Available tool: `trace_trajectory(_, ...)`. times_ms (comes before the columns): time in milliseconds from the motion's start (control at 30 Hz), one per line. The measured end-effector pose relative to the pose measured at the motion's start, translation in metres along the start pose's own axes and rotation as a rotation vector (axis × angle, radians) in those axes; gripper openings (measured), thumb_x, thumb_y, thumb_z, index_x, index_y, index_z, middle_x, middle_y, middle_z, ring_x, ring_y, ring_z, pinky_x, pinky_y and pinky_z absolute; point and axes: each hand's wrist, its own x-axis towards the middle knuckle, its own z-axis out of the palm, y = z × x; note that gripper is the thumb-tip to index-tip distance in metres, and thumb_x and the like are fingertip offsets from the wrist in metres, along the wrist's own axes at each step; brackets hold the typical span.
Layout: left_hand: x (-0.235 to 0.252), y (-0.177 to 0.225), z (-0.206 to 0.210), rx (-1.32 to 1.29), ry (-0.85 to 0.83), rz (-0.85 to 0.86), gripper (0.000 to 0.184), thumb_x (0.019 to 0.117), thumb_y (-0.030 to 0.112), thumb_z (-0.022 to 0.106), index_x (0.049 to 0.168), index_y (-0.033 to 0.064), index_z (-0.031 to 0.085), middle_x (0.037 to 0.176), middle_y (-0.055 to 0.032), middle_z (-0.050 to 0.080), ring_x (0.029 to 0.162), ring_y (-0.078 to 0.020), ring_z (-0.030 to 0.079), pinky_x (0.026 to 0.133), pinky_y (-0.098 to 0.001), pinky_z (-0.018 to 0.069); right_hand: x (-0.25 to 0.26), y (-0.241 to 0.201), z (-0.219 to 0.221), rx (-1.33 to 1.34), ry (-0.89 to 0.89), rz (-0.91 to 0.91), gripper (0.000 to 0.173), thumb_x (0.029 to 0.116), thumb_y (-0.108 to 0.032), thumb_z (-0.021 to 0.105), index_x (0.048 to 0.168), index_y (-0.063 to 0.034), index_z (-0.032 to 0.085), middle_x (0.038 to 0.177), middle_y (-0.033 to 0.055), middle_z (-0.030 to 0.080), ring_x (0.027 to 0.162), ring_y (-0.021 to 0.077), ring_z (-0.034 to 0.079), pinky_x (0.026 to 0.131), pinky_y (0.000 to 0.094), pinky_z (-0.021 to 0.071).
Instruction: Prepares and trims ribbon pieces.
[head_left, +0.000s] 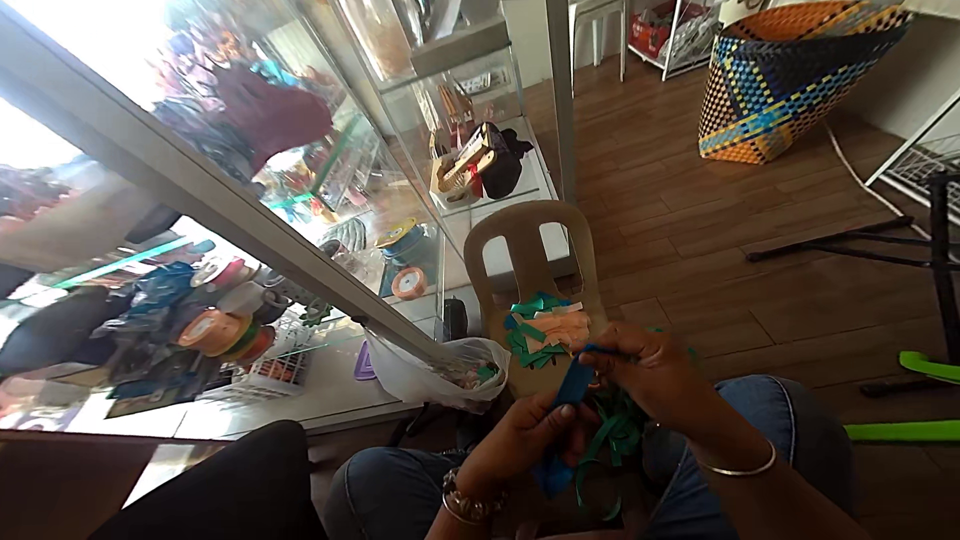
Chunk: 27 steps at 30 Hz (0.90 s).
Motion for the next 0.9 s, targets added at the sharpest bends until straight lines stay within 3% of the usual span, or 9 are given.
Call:
trace_trajectory(233,-0.017,-0.008,-0.026,0.009,-0.042,-0.239,0.027,0.1106,0.021,0.042,0.121,0.0081,0.064,0.076,0.0061,0.065,0.064,-0.0032,0.063,0.06,-0.0206,0.0561,0.014,0.006,-0.039,-0.199,0.302,0.064,0.016,0.0983,-0.021,0.068,0.108,-0.0101,0.075,0.095,-0.0013,0.07,0.074,0.0063,0.067,0.067,0.0245,0.0599)
trace_trajectory(500,-0.049,0.016,-0.056,0.054,-0.076,-0.387,0.022,0.1095,0.025,0.046,0.118,0.0136,0.062,0.073,0.0087,0.059,0.058,-0.0011,0.057,0.054,-0.018,0.0519,0.024,0.01,-0.071,-0.161,0.534,0.218,0.021,0.0993,-0.023,0.068,0.112,-0.0068,0.073,0.099,0.0019,0.073,0.076,0.0056,0.07,0.071,0.024,0.061)
trace_trajectory(767,-0.09,0.041,-0.071,0.071,-0.149,-0.497,0.022,0.1087,0.025,0.046,0.107,0.015,0.065,0.071,0.0103,0.058,0.058,-0.0004,0.057,0.055,-0.0179,0.0521,0.034,0.023,-0.089,-0.165,0.681,0.359,0.029,0.1013,-0.026,0.066,0.116,-0.0015,0.069,0.1,0.0077,0.068,0.076,0.0074,0.067,0.072,0.0254,0.0582)
trace_trajectory(900,-0.116,0.056,-0.076,0.127,-0.154,-0.511,0.026,0.109,0.027,0.046,0.106,0.0135,0.068,0.074,0.0078,0.064,0.062,-0.0018,0.062,0.059,-0.0187,0.0546,0.036,0.03,-0.094,-0.172,0.731,0.419,0.029,0.1016,-0.026,0.065,0.114,-0.0004,0.069,0.095,0.0077,0.067,0.073,0.0074,0.064,0.071,0.0254,0.0566)
